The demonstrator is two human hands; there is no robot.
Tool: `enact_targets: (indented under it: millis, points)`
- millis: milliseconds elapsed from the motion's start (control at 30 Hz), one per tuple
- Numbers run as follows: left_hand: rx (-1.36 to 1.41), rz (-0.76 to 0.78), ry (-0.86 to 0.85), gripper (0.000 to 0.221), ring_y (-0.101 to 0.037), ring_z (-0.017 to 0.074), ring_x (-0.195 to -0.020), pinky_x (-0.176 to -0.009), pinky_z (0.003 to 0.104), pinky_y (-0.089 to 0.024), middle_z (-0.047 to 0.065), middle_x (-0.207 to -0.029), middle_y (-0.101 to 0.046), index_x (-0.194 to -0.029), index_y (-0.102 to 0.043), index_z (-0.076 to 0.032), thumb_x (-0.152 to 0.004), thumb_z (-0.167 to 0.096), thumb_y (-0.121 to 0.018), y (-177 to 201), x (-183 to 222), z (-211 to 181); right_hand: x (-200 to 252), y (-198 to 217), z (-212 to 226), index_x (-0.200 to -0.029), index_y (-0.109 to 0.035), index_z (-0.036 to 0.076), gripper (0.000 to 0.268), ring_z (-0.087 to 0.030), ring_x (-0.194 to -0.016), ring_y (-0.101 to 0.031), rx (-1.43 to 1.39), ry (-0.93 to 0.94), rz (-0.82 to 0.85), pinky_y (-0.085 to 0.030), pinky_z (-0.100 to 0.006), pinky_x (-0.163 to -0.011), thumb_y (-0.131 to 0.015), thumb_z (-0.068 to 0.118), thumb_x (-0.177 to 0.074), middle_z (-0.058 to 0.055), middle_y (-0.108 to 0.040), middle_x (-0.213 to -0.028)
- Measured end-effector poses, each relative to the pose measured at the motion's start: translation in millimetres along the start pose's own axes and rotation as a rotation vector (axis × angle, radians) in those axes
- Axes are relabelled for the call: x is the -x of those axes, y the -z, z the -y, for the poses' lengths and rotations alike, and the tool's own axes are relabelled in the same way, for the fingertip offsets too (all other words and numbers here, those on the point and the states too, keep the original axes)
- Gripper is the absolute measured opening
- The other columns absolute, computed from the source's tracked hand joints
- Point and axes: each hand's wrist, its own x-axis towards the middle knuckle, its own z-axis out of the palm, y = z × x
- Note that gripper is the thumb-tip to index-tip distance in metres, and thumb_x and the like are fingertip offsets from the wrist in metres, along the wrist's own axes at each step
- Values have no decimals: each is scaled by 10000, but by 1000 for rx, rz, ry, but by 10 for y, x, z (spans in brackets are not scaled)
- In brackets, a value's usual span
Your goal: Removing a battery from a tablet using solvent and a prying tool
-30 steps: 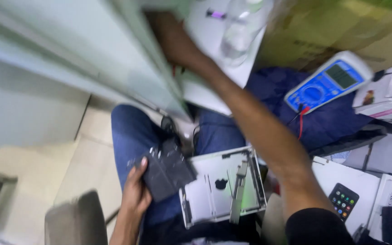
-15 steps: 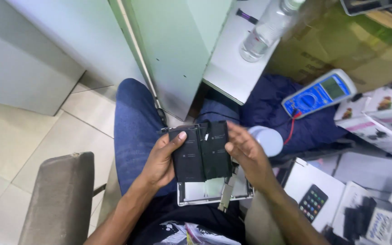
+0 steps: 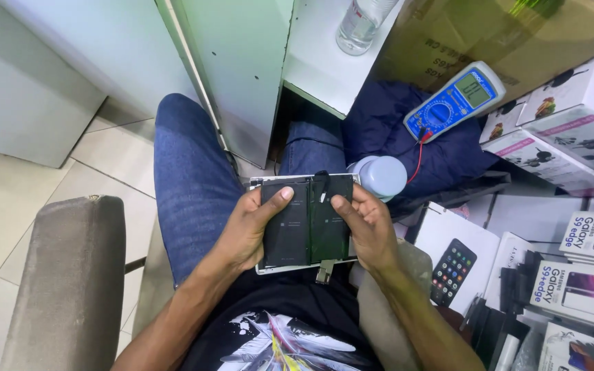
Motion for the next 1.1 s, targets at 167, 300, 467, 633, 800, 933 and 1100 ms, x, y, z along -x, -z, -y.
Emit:
enact_targets:
  millis: [167, 300, 467, 633, 800, 933, 1100]
  points:
    - [-55, -21, -36, 182, -733, 289, -556, -491, 436, -626, 222, -634, -698, -796, -684, 66, -885, -73, -761, -99, 45, -35, 62, -59, 131, -1205, -644, -65, 266, -182, -720, -727, 34, 11, -12, -647, -367, -614, -587, 101, -1006, -212, -752, -809]
    - [-54, -18, -42, 176, -735, 293, -564, -494, 444, -628, 219, -637, -697, -801, -696, 68, -887, -72, -759, -47, 9, -8, 74, -27, 129, -1347, -556, -58, 398, -196, -794, -727, 62, 56, 37, -661, -380, -661, -526, 185, -1034, -224, -758, -902]
    - [-53, 39, -46, 163, -746, 282, -599, -531, 453, -641, 210, -654, -705, -817, -707, 79, -900, -58, -737, -66, 76, -95, 78, 46, 88, -1431, -491, -55, 435, -181, -857, -704, 176, 128, 40, -647, -359, -714, -537, 100, -1026, -182, -744, -946]
    - [-71, 64, -47, 165, -747, 269, -606, -541, 453, -647, 196, -660, -712, -828, -718, 82, -909, -62, -726, -171, 212, -200, 125, 49, 210, -1379, -545, -55, 396, -177, -803, -709, 251, 140, -5, -646, -341, -678, -560, 99, -1014, -179, -748, -894]
    - [-57, 113, -42, 160, -751, 276, -619, -550, 466, -648, 207, -661, -715, -839, -731, 91, -912, -51, -714, -225, 282, -248, 150, 103, 232, -1339, -575, -59, 362, -198, -749, -723, 242, 143, -24, -650, -348, -644, -553, 87, -1008, -194, -743, -854]
    - [-26, 118, -54, 152, -752, 281, -646, -568, 474, -645, 215, -678, -716, -866, -732, 112, -909, -33, -713, -244, 294, -215, 130, 177, 197, -1329, -571, -55, 347, -186, -758, -723, 242, 159, -9, -651, -343, -644, -541, 95, -1017, -180, -743, -859]
    - [-21, 96, -79, 151, -752, 257, -658, -580, 452, -645, 196, -689, -720, -871, -736, 100, -911, -44, -714, -251, 280, -176, 127, 132, 156, -1421, -460, -40, 459, -204, -891, -714, 336, 253, -91, -631, -313, -708, -579, 130, -1012, -207, -725, -1093]
